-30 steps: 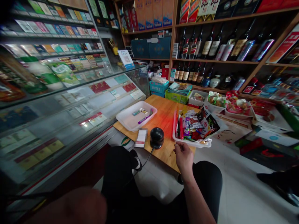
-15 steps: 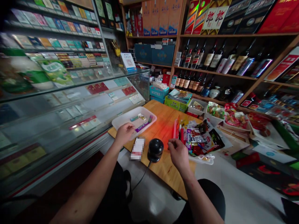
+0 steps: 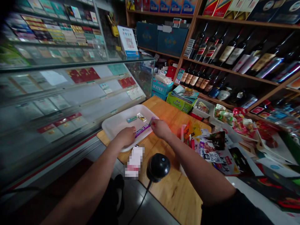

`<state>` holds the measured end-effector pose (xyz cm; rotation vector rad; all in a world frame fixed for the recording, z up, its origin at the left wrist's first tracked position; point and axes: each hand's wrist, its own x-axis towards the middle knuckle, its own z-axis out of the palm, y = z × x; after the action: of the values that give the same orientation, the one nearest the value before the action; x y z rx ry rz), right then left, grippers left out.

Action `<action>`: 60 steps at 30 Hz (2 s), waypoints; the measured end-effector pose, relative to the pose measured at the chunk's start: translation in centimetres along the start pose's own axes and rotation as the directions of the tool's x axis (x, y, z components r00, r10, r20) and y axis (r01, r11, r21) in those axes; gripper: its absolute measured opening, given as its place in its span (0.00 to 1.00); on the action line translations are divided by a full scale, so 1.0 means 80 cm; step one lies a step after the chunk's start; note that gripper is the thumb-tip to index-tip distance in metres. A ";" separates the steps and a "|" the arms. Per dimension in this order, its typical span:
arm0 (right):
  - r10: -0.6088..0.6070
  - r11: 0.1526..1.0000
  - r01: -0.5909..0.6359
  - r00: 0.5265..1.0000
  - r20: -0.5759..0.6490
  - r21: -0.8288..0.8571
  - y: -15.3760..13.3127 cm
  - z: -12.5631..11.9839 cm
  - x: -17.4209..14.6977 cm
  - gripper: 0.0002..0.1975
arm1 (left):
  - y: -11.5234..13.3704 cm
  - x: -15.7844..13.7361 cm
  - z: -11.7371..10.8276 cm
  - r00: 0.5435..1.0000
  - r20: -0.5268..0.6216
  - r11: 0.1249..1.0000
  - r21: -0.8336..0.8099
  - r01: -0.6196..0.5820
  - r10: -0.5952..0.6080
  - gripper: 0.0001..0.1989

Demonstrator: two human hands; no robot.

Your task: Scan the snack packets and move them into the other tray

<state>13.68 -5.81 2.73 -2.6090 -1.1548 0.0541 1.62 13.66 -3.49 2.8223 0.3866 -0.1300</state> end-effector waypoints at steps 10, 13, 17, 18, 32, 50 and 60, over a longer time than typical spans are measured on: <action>0.005 0.944 0.137 0.905 0.424 -0.302 -0.027 0.093 0.118 0.19 | -0.007 0.008 0.016 0.998 0.054 0.997 -0.073 -0.016 0.020 0.15; 0.034 0.929 0.141 0.889 0.456 -0.343 -0.028 0.104 0.127 0.18 | -0.011 0.010 0.019 0.999 0.044 0.995 -0.102 -0.018 0.022 0.15; 0.067 0.911 0.131 0.889 0.454 -0.390 -0.029 0.110 0.131 0.21 | -0.017 0.010 0.021 0.999 0.033 0.987 -0.163 -0.009 0.015 0.12; 0.067 0.908 0.134 0.889 0.452 -0.397 -0.030 0.111 0.131 0.22 | -0.018 0.009 0.022 0.999 0.033 0.985 -0.170 -0.005 0.011 0.12; -0.041 0.937 0.128 0.964 0.264 -0.324 -0.033 0.037 0.083 0.15 | -0.031 0.008 0.005 0.970 -0.204 0.964 -0.255 0.075 -0.130 0.17; 0.336 0.523 -0.192 0.942 0.006 0.831 0.006 -0.022 -0.137 0.12 | 0.047 -0.048 -0.005 0.900 -0.415 0.572 -0.709 -0.411 0.133 0.18; 0.523 0.385 -0.172 0.850 -0.061 0.907 0.025 -0.004 -0.199 0.12 | 0.075 -0.060 0.005 0.925 -0.302 0.235 -0.905 -0.354 0.229 0.23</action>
<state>4.35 -18.78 1.22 -1.7119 -0.2255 0.2182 -1.35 6.78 -1.61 1.5859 -0.0949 0.2732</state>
